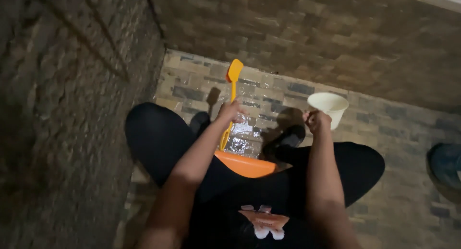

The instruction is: The person cleans the wall tiles and the rim of a bathtub using a brush, applying water from a scoop to rinse the surfaces.

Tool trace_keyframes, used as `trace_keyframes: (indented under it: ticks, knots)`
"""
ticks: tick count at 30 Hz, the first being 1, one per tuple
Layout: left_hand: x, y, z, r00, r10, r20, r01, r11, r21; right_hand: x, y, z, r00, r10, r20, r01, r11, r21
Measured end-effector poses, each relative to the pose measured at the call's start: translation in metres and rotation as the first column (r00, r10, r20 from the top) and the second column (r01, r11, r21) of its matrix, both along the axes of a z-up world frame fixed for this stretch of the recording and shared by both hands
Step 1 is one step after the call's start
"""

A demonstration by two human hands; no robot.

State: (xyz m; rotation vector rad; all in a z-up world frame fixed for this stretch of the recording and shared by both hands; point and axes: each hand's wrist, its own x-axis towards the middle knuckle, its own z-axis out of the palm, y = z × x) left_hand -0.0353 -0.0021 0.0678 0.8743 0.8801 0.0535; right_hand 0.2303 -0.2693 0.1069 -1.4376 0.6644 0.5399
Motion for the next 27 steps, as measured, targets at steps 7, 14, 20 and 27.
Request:
trace_keyframes:
  ticks: [7,14,20,27]
  knots:
    - [-0.004,0.016,-0.013,0.981,0.105,-0.161,-0.111,0.993,-0.029,0.002,0.078,-0.034,0.814,0.565,0.136,-0.392,0.706,-0.590]
    - [0.013,0.000,-0.034,0.979,0.119,-0.167,-0.137,0.985,-0.102,0.014,0.107,-0.045,0.540,0.635,0.553,-0.178,0.728,-0.662]
    - [0.021,-0.013,-0.043,0.989,0.041,-0.142,-0.048,0.998,-0.051,-0.009,0.063,-0.035,0.755,0.300,0.583,-0.161,0.947,-0.279]
    - [0.030,-0.030,0.002,0.997,-0.044,-0.060,0.057,0.972,0.227,-0.076,0.032,0.022,0.877,0.054,0.477,-0.249,0.900,0.357]
